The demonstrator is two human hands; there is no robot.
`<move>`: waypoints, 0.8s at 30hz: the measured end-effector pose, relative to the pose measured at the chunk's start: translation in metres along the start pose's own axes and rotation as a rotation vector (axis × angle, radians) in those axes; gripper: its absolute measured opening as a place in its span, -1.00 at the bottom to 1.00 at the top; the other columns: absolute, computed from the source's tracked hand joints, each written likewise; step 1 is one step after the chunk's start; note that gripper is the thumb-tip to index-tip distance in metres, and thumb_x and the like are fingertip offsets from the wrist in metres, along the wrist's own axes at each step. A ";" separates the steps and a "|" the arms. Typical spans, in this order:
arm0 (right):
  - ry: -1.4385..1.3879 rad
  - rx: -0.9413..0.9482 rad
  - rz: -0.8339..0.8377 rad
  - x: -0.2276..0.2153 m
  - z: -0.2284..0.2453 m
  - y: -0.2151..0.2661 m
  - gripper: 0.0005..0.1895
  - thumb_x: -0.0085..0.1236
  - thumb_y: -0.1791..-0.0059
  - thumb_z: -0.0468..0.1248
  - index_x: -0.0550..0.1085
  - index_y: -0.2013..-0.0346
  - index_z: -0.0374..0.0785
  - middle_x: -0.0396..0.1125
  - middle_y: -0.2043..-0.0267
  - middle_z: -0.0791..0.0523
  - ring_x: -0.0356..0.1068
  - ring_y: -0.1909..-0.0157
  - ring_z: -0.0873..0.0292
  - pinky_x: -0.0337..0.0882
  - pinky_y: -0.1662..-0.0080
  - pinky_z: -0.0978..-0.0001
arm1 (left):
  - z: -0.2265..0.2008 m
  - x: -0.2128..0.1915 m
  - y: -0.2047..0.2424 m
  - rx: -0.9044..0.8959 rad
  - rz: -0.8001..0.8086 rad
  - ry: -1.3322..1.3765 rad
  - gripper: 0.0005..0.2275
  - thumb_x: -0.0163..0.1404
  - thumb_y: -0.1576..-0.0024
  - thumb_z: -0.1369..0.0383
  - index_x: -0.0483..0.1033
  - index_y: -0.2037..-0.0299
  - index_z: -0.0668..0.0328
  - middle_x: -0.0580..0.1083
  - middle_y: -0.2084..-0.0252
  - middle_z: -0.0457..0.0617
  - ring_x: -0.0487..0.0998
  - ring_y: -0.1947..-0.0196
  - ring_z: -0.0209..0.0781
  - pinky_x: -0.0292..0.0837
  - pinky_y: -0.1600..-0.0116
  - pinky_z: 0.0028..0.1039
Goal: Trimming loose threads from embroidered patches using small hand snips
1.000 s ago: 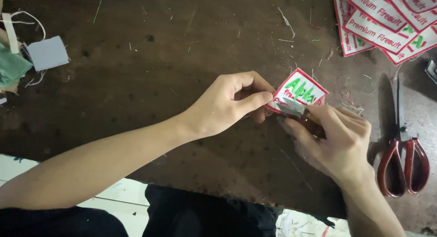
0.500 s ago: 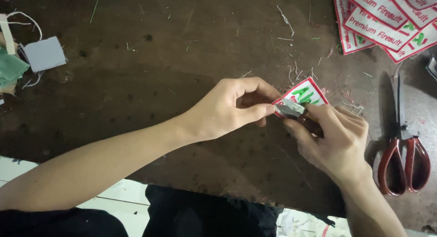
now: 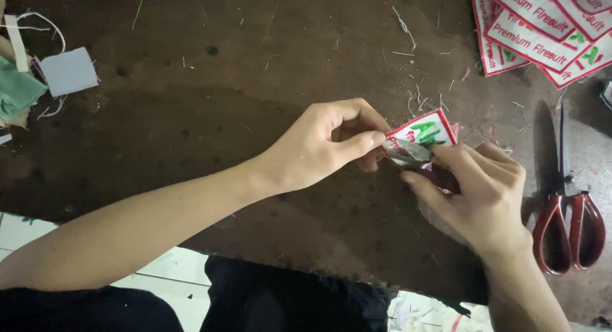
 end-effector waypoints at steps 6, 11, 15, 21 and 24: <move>0.089 -0.061 -0.002 -0.001 0.005 -0.003 -0.60 0.42 -0.05 -0.02 0.48 0.34 -0.27 0.21 0.57 0.17 0.09 0.57 0.13 0.17 0.34 0.27 | 0.001 0.002 -0.001 0.015 0.003 0.038 -0.86 0.02 -0.22 0.42 0.58 0.12 0.32 0.57 0.19 -0.02 0.70 0.27 -0.21 0.67 0.04 -0.58; 0.129 -0.112 0.004 -0.004 0.008 -0.003 -0.61 0.43 -0.05 -0.01 0.51 0.30 -0.26 0.30 0.49 0.18 0.11 0.57 0.16 0.14 0.35 0.30 | 0.000 0.002 -0.001 0.020 -0.026 -0.061 -0.86 0.06 -0.20 0.39 0.63 0.14 0.23 0.59 0.22 -0.11 0.59 0.26 -0.40 0.55 0.07 -0.67; 0.062 -0.098 0.003 -0.005 0.006 0.001 -0.71 0.34 -0.10 -0.16 0.49 0.36 -0.29 0.22 0.58 0.15 0.09 0.59 0.10 0.17 0.34 0.25 | 0.001 0.001 -0.001 0.055 -0.033 -0.001 -0.87 0.05 -0.22 0.41 0.61 0.14 0.27 0.59 0.17 -0.05 0.65 0.20 -0.31 0.66 0.04 -0.61; 0.036 -0.030 -0.038 -0.008 0.005 0.000 -0.66 0.33 -0.09 -0.12 0.47 0.38 -0.32 0.22 0.58 0.11 0.07 0.59 0.10 0.19 0.32 0.21 | -0.005 -0.002 0.001 0.105 -0.043 -0.026 -0.86 0.03 -0.23 0.36 0.57 0.13 0.24 0.60 0.21 -0.05 0.62 0.27 -0.35 0.63 0.12 -0.62; -0.033 0.205 -0.179 -0.015 -0.023 0.027 -0.64 0.16 -0.16 -0.09 0.44 0.26 -0.38 0.21 0.47 0.08 0.13 0.47 0.12 0.19 0.24 0.19 | -0.006 -0.007 0.000 0.170 -0.046 -0.002 -0.86 -0.03 -0.28 0.35 0.50 0.09 0.24 0.58 0.18 0.00 0.63 0.28 -0.29 0.64 0.15 -0.61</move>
Point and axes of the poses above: each hand's wrist, its own y-axis away from the middle knuckle, its own x-axis out of the palm, z = x × y, the point moved 6 cm from there along -y, towards the middle knuckle
